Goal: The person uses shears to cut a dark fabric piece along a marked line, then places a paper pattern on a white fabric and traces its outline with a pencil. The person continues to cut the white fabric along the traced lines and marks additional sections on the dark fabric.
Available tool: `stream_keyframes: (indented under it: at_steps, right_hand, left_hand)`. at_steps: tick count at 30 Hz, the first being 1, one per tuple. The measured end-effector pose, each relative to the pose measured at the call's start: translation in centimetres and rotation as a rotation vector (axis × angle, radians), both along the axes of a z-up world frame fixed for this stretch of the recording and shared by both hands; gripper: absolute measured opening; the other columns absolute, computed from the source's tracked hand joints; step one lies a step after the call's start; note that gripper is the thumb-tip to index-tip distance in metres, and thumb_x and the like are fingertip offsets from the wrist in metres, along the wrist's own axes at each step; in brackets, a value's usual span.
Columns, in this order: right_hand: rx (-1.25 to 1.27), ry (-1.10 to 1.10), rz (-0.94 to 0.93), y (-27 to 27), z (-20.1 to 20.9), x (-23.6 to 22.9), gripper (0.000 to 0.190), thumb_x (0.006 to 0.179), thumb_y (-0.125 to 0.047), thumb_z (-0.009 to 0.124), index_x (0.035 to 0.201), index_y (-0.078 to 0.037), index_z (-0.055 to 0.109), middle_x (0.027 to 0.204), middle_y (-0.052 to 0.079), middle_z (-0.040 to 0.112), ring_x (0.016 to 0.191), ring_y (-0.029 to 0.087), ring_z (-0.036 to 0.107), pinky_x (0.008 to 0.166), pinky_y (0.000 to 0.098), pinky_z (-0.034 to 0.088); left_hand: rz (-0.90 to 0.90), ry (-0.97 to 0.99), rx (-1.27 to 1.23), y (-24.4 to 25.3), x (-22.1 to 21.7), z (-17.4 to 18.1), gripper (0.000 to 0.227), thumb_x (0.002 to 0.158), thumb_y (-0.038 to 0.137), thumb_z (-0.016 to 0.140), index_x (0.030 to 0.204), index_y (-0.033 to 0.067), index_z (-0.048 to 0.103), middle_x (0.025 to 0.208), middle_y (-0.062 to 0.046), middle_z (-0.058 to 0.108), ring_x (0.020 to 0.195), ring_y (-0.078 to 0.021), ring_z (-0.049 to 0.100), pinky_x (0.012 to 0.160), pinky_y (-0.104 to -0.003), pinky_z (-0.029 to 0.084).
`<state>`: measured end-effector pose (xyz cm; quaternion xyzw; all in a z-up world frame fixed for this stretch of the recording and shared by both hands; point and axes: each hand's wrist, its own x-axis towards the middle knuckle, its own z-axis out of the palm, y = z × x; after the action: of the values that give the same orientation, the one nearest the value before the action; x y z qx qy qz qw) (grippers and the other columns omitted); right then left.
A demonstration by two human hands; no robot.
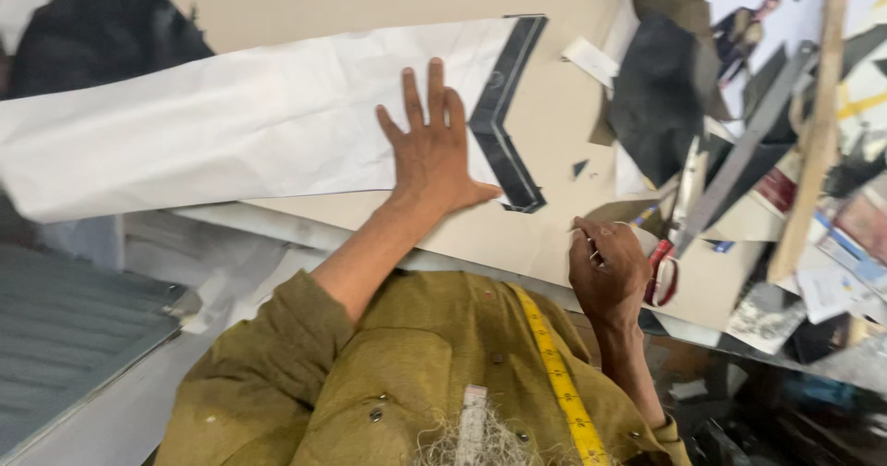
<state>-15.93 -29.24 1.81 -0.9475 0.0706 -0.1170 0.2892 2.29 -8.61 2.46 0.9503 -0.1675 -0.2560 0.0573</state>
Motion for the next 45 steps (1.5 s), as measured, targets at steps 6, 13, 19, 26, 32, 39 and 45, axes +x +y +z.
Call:
stream_keyframes:
  at_steps: [6,13,19,26,32,39,45]
  right_hand:
    - [-0.072,-0.064,-0.278,-7.9,1.3,-3.0,0.011,0.098,-0.002,0.07,0.108,0.0,0.076,0.097,0.013,0.072,0.082,0.017,0.069,0.064,0.0265,0.053]
    - [-0.114,0.084,-0.202,-9.7,0.0,-1.5,0.017,0.1,-0.017,0.075,0.11,-0.004,0.079,0.104,0.011,0.071,0.093,0.026,0.066,0.079,0.0384,0.054]
    - [-0.361,0.349,-0.281,-7.7,-0.5,3.8,0.041,0.096,-0.041,0.08,0.112,-0.003,0.078,0.118,0.012,0.059,0.112,0.034,0.051,0.091,0.0468,0.047]
    - [-0.309,0.354,-0.343,-7.8,-2.0,5.0,0.052,0.094,-0.04,0.081,0.126,0.0,0.072,0.121,0.018,0.05,0.116,0.036,0.049,0.09,0.0496,0.044]
    - [-0.208,0.278,-0.366,-7.9,-2.3,6.0,0.04,0.087,-0.03,0.088,0.112,-0.002,0.073,0.115,0.016,0.053,0.11,0.034,0.053,0.093,0.0492,0.044]
    - [0.07,0.18,-0.364,-5.9,0.3,3.5,0.022,0.096,-0.016,0.086,0.098,-0.003,0.068,0.085,0.009,0.066,0.073,0.019,0.059,0.069,0.0382,0.05]
    - [0.287,0.125,0.096,-1.4,0.1,3.1,0.02,0.094,-0.005,0.076,0.113,-0.001,0.073,0.103,0.013,0.074,0.088,0.017,0.074,0.075,0.0267,0.061]
  left_hand:
    - [0.004,0.029,0.037,-0.2,-0.1,1.0,0.148,0.054,0.079,0.084,0.155,-0.0103,0.022,0.165,-0.03,-0.01,0.147,-0.0561,-0.013,0.108,-0.085,0.013]
    - [0.01,0.032,0.066,-0.5,0.0,1.5,0.148,0.053,0.078,0.086,0.154,-0.0099,0.021,0.163,-0.031,-0.009,0.147,-0.0577,-0.011,0.107,-0.085,0.016]
    - [0.003,-0.016,0.059,-0.7,-0.4,1.1,0.143,0.053,0.075,0.088,0.153,-0.0081,0.026,0.163,-0.032,-0.006,0.147,-0.0591,-0.008,0.106,-0.084,0.021]
    - [0.009,0.012,0.055,-0.8,-0.1,1.1,0.141,0.053,0.073,0.089,0.151,-0.0076,0.028,0.163,-0.033,-0.006,0.146,-0.0605,-0.008,0.106,-0.084,0.024]
    - [-0.003,0.021,0.056,-0.6,0.1,0.9,0.142,0.054,0.073,0.089,0.15,-0.0102,0.026,0.161,-0.035,-0.007,0.145,-0.0615,-0.008,0.106,-0.084,0.024]
    - [0.001,0.016,0.048,-0.5,0.1,1.0,0.142,0.053,0.071,0.09,0.15,-0.0095,0.025,0.161,-0.033,-0.006,0.146,-0.0601,-0.007,0.106,-0.084,0.024]
    - [0.002,0.012,0.047,-0.6,0.1,0.8,0.14,0.055,0.072,0.089,0.149,-0.0096,0.026,0.161,-0.034,-0.005,0.146,-0.0612,-0.007,0.105,-0.084,0.025]
